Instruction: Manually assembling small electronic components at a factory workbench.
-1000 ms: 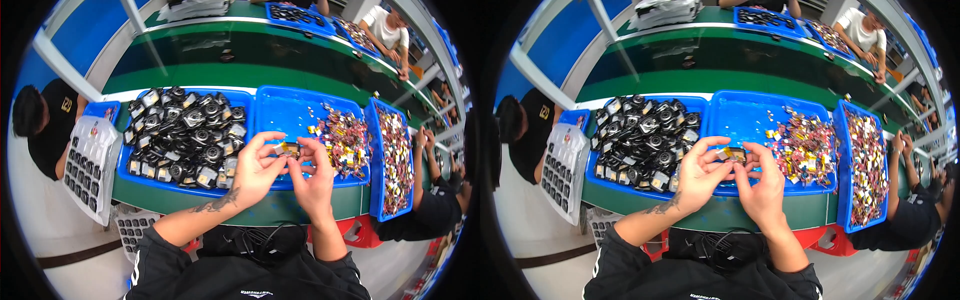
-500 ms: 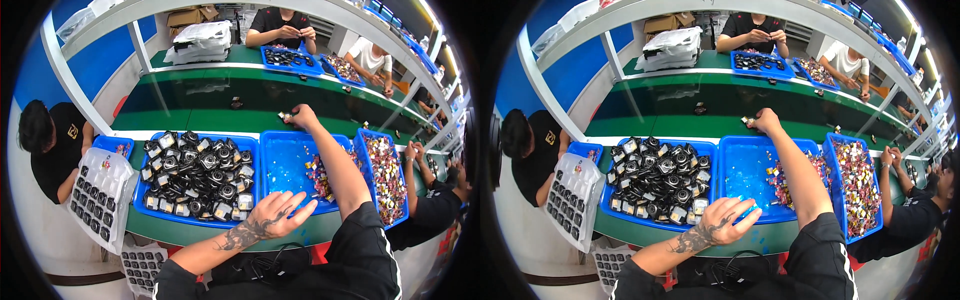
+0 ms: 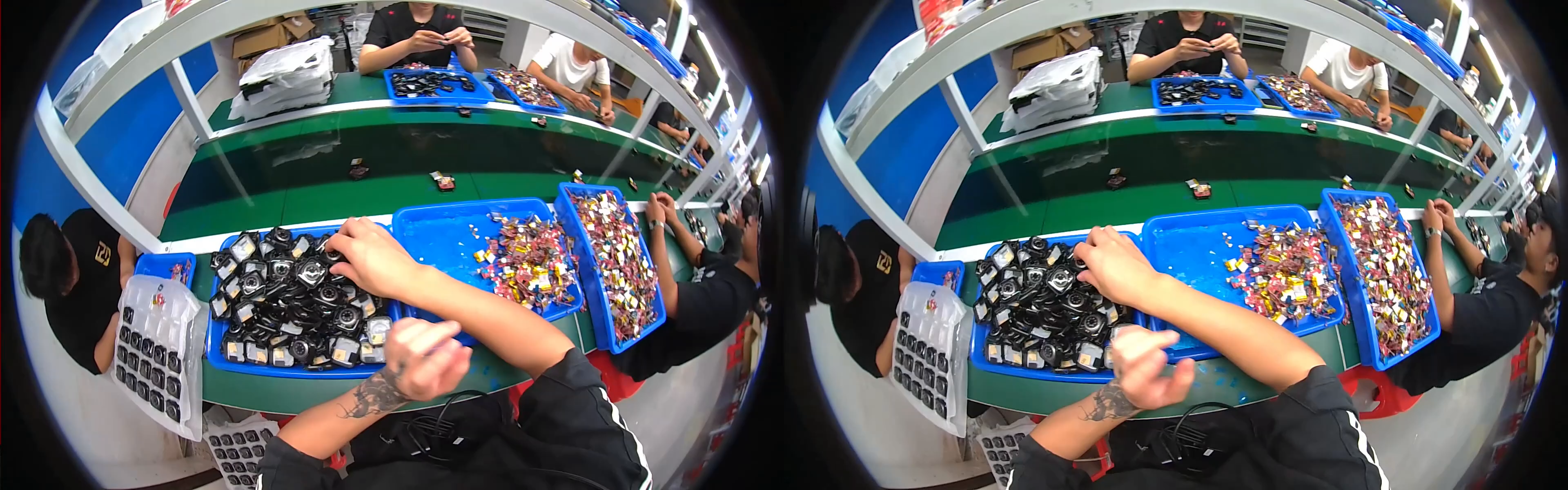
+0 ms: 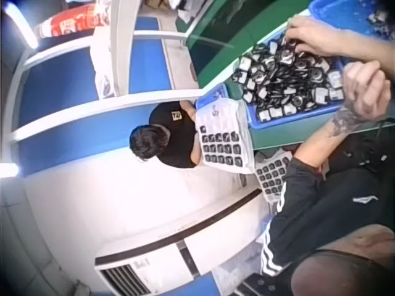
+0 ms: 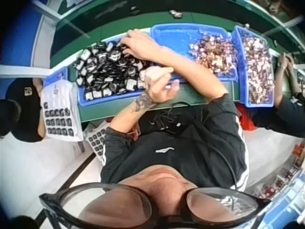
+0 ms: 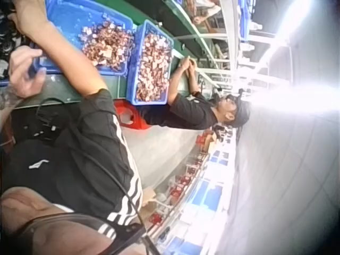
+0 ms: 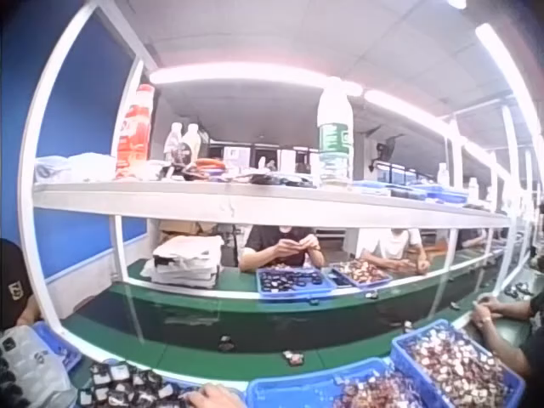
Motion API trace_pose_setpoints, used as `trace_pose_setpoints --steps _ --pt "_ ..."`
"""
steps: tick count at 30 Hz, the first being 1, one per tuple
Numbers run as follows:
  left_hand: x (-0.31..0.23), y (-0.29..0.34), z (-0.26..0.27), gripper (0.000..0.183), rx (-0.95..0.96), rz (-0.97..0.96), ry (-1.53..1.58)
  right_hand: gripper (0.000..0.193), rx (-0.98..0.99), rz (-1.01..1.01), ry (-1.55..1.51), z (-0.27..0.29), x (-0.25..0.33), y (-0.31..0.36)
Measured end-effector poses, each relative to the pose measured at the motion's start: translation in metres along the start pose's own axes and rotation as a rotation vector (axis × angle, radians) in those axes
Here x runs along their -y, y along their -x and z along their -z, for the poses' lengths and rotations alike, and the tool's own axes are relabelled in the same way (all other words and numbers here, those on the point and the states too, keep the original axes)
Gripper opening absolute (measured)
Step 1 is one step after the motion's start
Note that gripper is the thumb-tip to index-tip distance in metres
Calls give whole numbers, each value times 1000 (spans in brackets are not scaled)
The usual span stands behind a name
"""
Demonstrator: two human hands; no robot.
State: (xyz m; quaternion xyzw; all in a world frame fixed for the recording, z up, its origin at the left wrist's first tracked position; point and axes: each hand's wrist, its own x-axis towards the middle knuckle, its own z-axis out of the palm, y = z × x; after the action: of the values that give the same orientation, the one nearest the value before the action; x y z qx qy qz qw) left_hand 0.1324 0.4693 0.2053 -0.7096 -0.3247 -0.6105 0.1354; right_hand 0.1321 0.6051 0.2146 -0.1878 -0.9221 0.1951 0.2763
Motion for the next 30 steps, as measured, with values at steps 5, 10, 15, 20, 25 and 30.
trace_pose_setpoints --steps 5,10,15,20,25,30 --pt "8 -4 -2 67 -278 245 -35 19 -174 -22 144 17 -1 7" --pt "26 -19 3 56 -409 873 202 14 -385 -368 -352 75 31 54" --pt "18 -17 -3 21 -30 1138 665 15 -398 -468 -375 102 36 128" --pt "24 -17 -4 31 -57 1600 1078 23 -304 -660 608 159 15 202" --pt "22 -13 -10 29 -120 1651 1176 10 -177 -736 165 157 -14 214" --pt "28 -8 -11 16 -93 1441 828 6 -527 -684 -20 175 -20 196"
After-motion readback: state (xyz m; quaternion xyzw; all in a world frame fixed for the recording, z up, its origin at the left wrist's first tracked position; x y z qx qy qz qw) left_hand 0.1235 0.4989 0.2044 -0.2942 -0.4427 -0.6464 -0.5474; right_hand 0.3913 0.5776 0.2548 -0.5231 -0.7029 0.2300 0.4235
